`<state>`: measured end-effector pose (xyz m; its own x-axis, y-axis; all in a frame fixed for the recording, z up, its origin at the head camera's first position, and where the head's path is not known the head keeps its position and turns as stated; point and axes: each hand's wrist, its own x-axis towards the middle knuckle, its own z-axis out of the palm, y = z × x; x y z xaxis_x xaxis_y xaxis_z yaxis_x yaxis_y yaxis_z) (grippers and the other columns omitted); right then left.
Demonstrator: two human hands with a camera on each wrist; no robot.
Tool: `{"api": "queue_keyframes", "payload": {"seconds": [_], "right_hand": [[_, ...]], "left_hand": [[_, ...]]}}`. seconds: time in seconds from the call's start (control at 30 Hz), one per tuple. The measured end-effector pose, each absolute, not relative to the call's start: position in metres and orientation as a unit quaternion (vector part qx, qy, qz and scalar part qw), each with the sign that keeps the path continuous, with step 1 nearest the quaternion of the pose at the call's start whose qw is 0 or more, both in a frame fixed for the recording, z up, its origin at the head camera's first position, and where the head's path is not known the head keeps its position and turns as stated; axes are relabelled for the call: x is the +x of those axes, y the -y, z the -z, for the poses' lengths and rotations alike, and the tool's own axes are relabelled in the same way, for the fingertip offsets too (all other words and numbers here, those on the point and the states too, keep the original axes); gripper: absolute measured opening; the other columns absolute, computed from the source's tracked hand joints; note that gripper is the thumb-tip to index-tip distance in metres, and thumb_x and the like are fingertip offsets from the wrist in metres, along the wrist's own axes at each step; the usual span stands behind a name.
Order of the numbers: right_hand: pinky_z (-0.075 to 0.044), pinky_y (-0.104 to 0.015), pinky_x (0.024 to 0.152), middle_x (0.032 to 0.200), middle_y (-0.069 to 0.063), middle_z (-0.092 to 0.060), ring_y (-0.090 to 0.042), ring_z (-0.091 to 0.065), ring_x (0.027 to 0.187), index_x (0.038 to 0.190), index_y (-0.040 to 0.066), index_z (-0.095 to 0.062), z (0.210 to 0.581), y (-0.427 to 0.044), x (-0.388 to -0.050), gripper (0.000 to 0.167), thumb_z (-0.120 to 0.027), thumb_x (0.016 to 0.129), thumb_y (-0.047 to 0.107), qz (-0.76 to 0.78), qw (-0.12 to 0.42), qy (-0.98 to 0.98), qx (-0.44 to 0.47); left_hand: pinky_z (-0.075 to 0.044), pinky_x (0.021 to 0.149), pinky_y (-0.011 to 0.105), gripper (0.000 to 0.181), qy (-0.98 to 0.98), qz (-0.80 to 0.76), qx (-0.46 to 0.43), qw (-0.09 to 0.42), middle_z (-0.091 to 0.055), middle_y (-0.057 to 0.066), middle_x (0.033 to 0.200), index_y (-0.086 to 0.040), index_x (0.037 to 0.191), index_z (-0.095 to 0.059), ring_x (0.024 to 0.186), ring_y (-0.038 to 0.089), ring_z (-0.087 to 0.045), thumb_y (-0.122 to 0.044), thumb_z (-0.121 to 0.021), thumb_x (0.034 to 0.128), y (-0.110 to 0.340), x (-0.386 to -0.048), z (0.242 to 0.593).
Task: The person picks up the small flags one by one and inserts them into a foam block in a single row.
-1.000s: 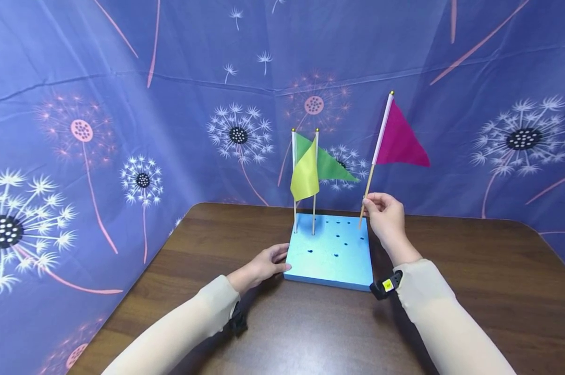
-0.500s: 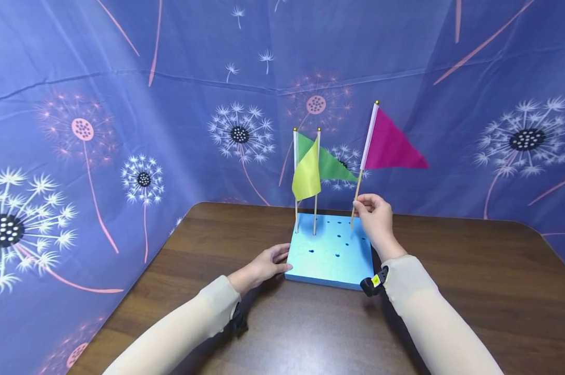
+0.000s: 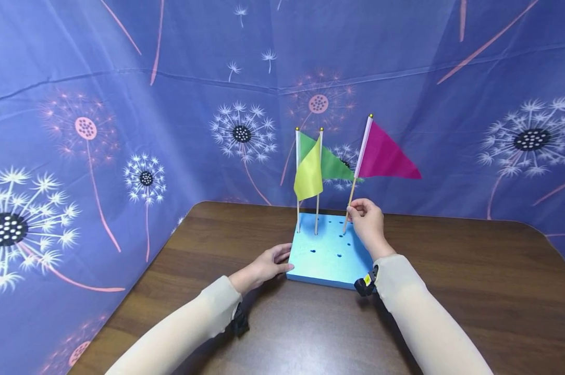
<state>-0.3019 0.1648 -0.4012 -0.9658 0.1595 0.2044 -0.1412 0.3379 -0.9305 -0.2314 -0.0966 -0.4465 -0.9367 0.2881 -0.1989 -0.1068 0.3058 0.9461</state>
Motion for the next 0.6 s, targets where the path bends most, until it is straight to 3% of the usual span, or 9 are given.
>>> {"api": "queue_keyframes", "payload": {"seconds": [0.23, 0.33, 0.6], "right_hand": [[-0.059, -0.021, 0.071, 0.093, -0.013, -0.064, 0.001, -0.061, 0.068, 0.106, -0.006, -0.060, 0.4068, -0.1605, -0.3067, 0.017, -0.058, 0.097, 0.008, -0.575, 0.127, 0.808, -0.011], [-0.059, -0.022, 0.072, 0.094, -0.016, -0.064, 0.000, -0.062, 0.069, 0.106, -0.007, -0.059, 0.4074, -0.1585, -0.3069, 0.017, -0.057, 0.097, 0.008, -0.572, 0.126, 0.811, -0.005], [-0.059, -0.039, 0.081, 0.099, -0.023, -0.064, -0.004, -0.062, 0.071, 0.106, -0.005, -0.060, 0.4109, -0.1564, -0.3044, 0.017, -0.056, 0.098, 0.009, -0.543, 0.119, 0.831, 0.008]], "left_hand": [[-0.041, 0.110, 0.038, 0.059, -0.789, -0.589, 0.057, 0.167, -0.045, 0.016, 0.148, -0.003, 0.145, -0.040, 0.139, 0.027, -0.042, -0.003, -0.064, 0.0913, 0.0962, -0.2323, 0.4473], [-0.042, 0.109, 0.038, 0.059, -0.788, -0.591, 0.059, 0.164, -0.046, 0.016, 0.147, -0.002, 0.145, -0.040, 0.139, 0.027, -0.042, -0.002, -0.064, 0.0912, 0.0963, -0.2333, 0.4484], [-0.041, 0.110, 0.039, 0.059, -0.789, -0.589, 0.054, 0.166, -0.046, 0.015, 0.147, -0.005, 0.146, -0.041, 0.138, 0.026, -0.042, -0.004, -0.065, 0.0913, 0.0960, -0.2324, 0.4486]]}}
